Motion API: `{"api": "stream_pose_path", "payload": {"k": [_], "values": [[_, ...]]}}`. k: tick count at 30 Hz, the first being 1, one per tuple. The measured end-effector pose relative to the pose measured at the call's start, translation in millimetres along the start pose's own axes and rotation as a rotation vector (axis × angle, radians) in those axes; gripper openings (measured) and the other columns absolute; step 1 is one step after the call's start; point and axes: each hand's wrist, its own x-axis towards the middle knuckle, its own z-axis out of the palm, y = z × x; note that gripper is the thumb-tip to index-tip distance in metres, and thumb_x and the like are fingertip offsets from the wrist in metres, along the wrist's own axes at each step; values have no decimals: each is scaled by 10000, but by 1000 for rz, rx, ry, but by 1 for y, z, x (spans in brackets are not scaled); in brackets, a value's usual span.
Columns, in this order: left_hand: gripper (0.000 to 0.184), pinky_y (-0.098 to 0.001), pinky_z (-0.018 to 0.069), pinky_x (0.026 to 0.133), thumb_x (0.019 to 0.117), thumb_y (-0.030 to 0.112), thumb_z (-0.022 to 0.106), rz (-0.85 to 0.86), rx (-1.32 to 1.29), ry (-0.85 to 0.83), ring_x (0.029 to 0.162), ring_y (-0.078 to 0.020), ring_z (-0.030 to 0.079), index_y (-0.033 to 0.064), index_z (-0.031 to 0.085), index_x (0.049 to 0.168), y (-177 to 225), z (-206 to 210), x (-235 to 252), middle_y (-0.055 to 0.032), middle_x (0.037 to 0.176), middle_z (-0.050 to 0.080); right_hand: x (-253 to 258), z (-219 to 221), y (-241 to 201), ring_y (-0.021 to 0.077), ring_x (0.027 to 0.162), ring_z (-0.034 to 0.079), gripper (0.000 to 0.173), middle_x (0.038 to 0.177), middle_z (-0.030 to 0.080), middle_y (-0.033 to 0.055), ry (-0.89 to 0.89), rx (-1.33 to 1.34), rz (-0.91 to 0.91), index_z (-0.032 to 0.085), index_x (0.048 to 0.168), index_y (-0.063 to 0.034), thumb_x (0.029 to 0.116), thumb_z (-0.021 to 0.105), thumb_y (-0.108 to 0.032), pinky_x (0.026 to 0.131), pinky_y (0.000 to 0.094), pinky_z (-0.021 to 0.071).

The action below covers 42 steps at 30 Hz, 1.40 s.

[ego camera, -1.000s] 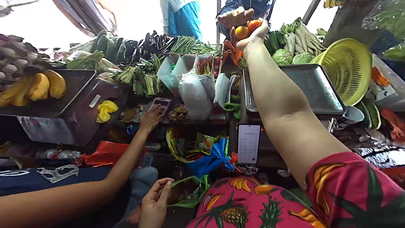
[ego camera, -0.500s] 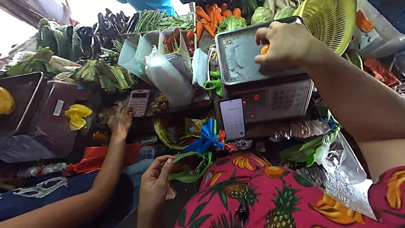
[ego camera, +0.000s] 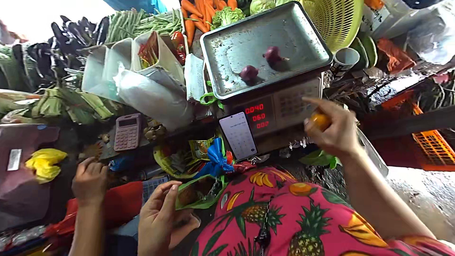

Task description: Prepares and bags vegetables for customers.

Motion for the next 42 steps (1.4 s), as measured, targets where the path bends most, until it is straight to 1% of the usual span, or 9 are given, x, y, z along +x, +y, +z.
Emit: {"api": "stream_pose_path", "payload": {"k": [3,6,10,15,23,26,30,37,42], "values": [[186,-111,402,484,1016,130,510,8,27,-32,526,49,476,125,693,1042,1,1,6,140,742,616,-36,30,17,264,705,644,620,800,699,101,-28,-128,32,657,1377,-91,865,601,-437,658,517,520],[184,-110,383,468,1003,141,508,14,60,-34,508,52,452,131,688,1041,5,5,13,149,721,592,-35,39,15,251,657,622,653,739,682,63,-52,-199,-15,614,1443,-148,857,590,-435,602,478,495],[187,-110,378,459,1005,125,503,17,49,-34,494,48,448,120,687,1038,7,8,15,143,697,591,-25,37,11,298,666,644,710,725,680,67,-125,-297,-1,574,1484,-201,816,613,-437,559,497,478],[189,-107,387,465,1006,118,505,19,36,-18,502,50,458,118,692,1034,6,5,14,143,706,598,-33,25,14,340,696,664,727,735,695,105,-180,-373,78,582,1477,-198,803,611,-470,616,543,490],[187,-106,417,494,992,117,504,7,-1,-25,541,55,505,112,686,1033,9,10,5,140,754,640,-23,29,-9,334,672,650,801,712,663,98,-249,-402,45,507,1533,-165,803,609,-480,571,519,473],[222,-105,405,487,1018,113,469,-5,-47,-54,525,58,486,121,690,1032,11,16,2,146,735,633,-31,34,-17,294,676,638,748,759,681,98,-276,-228,10,565,1483,-133,822,603,-481,602,511,493],[254,-101,382,477,1052,132,446,7,-80,-110,519,58,455,120,697,1014,8,23,-1,138,729,611,-45,52,-34,215,709,622,687,822,690,70,-480,71,-75,577,1478,-157,867,619,-469,667,470,534],[206,-119,490,621,1028,135,487,5,-81,-111,701,33,606,98,690,1030,3,24,-8,97,843,679,-62,86,-46,280,688,662,648,783,716,82,-465,-68,-293,654,1372,-70,841,610,-438,615,482,533],[200,-118,483,613,1029,139,500,47,-96,-126,696,33,597,100,696,1022,-4,21,-10,98,853,678,-62,94,-46,304,699,689,629,796,732,93,-443,-198,-330,663,1359,-74,856,578,-441,589,484,528]]}}
